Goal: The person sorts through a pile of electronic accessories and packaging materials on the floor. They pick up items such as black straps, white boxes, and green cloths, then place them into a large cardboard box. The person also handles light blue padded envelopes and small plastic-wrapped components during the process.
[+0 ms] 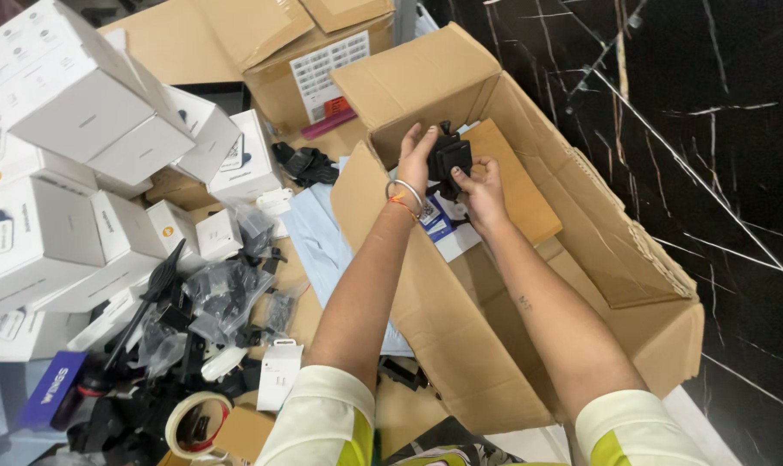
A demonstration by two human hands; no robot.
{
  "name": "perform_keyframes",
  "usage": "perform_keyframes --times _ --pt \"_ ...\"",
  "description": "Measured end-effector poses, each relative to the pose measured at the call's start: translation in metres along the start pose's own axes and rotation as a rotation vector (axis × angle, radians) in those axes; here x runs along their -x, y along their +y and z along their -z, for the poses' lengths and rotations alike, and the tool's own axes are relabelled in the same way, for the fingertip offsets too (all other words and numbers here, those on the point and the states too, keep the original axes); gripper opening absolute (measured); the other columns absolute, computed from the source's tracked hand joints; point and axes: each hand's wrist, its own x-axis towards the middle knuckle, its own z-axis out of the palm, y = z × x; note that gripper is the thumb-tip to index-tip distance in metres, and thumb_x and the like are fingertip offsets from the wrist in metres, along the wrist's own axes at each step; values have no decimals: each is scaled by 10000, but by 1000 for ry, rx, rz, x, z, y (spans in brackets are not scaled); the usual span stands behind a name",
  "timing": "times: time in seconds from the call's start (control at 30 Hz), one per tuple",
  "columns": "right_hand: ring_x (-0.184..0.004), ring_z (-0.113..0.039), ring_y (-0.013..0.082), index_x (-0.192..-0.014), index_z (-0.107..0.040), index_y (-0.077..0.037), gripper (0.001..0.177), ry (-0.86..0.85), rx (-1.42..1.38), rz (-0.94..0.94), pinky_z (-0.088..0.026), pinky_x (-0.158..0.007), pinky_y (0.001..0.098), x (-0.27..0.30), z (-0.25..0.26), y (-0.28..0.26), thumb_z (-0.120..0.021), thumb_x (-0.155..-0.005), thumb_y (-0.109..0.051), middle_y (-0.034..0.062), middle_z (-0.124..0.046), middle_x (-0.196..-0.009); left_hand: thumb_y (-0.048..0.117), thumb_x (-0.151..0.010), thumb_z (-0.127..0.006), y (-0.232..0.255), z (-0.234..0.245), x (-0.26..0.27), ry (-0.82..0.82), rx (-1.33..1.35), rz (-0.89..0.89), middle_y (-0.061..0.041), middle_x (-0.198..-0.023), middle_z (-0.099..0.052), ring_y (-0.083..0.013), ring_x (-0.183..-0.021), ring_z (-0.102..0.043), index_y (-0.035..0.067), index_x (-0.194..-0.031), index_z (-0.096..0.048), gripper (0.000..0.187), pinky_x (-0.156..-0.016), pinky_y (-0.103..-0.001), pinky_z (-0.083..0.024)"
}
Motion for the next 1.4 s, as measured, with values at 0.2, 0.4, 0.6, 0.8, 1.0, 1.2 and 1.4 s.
perform_keyframes --times 0.2,0.4,0.6,0.8,1.0,1.2,1.4 --pt "-727 -568 152 -1100 -634 -23 216 -82 391 -238 -433 -584 290 -8 -14 37 -712 -976 -181 70 -627 -891 172 -907 -735 8 -4 33 -42 -243 -510 -197 -1590 -433 -311 -1526 -354 35 -1562 -355 769 -1239 -402 -280" --pt "-837 -588 122 -1119 -643 -18 219 95 340 71 -477 -731 273 -5 -33 21 -724 -953 -135 45 -654 -976 -56 -942 -616 12 14 54 -136 155 -549 -198 -1508 -494 -264 -1400 -489 43 -1545 -369 659 -1184 -383 -400" --pt "-1047 -629 228 -1080 -648 -64 194 12 695 669 -511 -932 354 55 -126 -29 -761 -923 -76 69 -663 -1079 -83 -974 -547 1 118 79 -54 109 -477 -156 -1221 -655 -199 -1085 -686 19 -1422 -488 463 -973 -334 -570" --pt "-1282 -500 340 -1009 -704 -155 190 -146 1113 850 -325 -1053 563 146 -225 1 -796 -843 -141 78 -641 -1213 -70 -925 -588 6 292 99 217 -309 -450 -86 -1091 -741 -156 -1014 -723 0 -1147 -657 242 -915 -279 -568" --pt "-1215 -541 335 -883 -745 -162 125 -457 1250 612 -356 -986 555 181 -272 84 -805 -776 -187 65 -684 -1115 8 -948 -617 38 418 141 391 -565 -280 -67 -1041 -780 -146 -971 -746 26 -1089 -698 164 -882 -283 -564" --pt "-893 -734 274 -947 -838 -172 372 -1168 1752 -30 -547 -756 404 221 -307 106 -877 -684 -432 65 -803 -965 26 -899 -629 34 474 158 310 -610 -237 -68 -1043 -783 -150 -964 -749 28 -1107 -713 224 -870 -291 -574" --pt "-1054 -711 280 -1089 -772 -65 698 -1401 2290 -67 -587 -861 388 285 -293 146 -1026 -517 -373 76 -714 -1148 16 -884 -638 27 481 151 252 -568 -212 -72 -1059 -779 -156 -969 -747 19 -1108 -713 236 -884 -291 -577"
